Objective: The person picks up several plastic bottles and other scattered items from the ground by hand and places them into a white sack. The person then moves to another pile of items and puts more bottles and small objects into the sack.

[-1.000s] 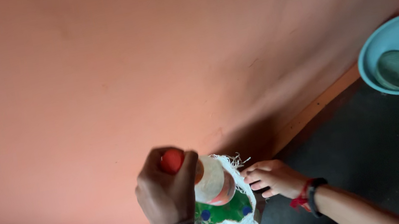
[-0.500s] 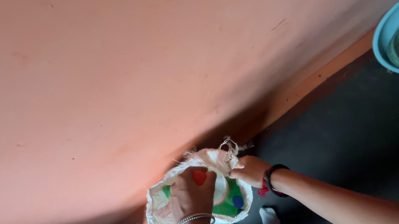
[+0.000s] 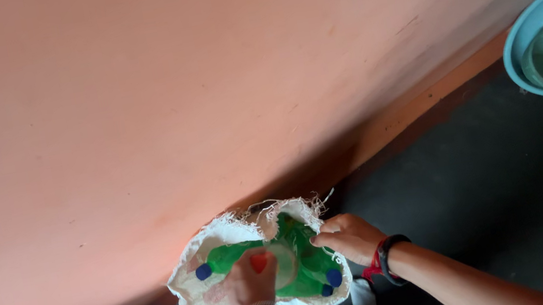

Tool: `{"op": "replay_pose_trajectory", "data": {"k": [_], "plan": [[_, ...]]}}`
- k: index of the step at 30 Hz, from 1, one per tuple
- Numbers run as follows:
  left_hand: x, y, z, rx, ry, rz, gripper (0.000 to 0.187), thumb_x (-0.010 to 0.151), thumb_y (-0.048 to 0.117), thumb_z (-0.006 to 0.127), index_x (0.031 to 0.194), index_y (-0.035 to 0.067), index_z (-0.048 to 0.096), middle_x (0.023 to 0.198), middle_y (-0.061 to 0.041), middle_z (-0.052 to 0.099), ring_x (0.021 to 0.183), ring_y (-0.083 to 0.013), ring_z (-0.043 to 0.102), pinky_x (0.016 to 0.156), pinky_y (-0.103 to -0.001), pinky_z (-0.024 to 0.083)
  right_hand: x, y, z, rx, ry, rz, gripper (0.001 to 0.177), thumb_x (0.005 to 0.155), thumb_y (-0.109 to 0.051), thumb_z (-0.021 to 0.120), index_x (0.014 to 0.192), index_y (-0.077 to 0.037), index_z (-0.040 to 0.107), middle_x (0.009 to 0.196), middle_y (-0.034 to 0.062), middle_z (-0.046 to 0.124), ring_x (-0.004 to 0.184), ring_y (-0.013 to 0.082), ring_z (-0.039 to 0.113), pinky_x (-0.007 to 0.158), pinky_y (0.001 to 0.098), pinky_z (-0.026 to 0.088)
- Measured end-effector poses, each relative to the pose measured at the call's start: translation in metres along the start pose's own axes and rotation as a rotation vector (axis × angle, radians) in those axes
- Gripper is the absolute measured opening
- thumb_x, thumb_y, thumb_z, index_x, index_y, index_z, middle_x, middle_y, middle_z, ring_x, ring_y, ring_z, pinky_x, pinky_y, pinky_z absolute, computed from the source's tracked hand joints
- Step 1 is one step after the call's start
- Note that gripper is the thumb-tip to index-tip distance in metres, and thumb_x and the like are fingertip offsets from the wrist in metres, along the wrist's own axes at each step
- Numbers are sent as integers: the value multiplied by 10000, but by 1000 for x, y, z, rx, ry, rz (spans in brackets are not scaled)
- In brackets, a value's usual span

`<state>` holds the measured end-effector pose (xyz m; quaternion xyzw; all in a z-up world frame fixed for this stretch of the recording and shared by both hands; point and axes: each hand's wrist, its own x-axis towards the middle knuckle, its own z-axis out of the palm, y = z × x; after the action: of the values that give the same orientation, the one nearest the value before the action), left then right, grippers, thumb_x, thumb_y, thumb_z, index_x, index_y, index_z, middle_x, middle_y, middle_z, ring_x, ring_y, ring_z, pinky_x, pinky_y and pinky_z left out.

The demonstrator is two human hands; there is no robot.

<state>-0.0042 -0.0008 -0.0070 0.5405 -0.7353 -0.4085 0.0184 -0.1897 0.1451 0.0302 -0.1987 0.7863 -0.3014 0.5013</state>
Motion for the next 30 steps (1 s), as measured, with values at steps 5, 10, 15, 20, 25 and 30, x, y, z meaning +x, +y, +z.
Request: {"op": "replay_pose_trajectory", "data": {"k": [5,10,15,20,25,30], "plan": [[7,12,29,42,47,198,291,742,186,827,1025,155,767,1021,-124,757,916,-294,742,846,-379,590,-7,-11,-5,60,21,-7,383,837,-389,678,944,-45,806,854,89,775,836,160,697,798,295,515],[27,25,42,271,-156,41,448,849,216,718,1282,240,604,1168,-121,687,1114,-322,667,972,-506,492,-1,4,-6,78,54,-45,466,820,-399,686,1029,6,783,1012,129,810,973,200,738,892,296,527],[39,33,30,396,-168,-51,599,917,180,594,1475,303,411,1270,-154,640,1230,-330,609,1053,-560,398,9,15,0,18,220,-49,615,779,-372,764,1196,73,683,1238,171,699,1121,242,704,973,312,522],[22,42,4,418,-203,-69,575,933,183,560,1480,289,413,1251,-143,649,1213,-299,633,1085,-525,394,0,7,-11,76,193,9,567,783,-351,765,1154,71,690,1129,210,757,1078,261,721,942,332,530],[6,5,4,444,-352,-171,414,1004,281,463,1376,105,512,1189,-177,733,1192,-331,691,1205,-538,295,-6,12,-10,103,113,-75,419,792,-327,711,1032,7,792,1025,153,822,989,239,771,908,316,551],[8,-39,11,527,-585,-238,388,981,311,473,1231,89,671,1294,-186,677,1271,-351,607,1171,-503,313,2,40,-10,-228,23,-48,505,756,-390,733,1160,-91,789,1253,139,724,1194,255,666,1044,315,478]]}}
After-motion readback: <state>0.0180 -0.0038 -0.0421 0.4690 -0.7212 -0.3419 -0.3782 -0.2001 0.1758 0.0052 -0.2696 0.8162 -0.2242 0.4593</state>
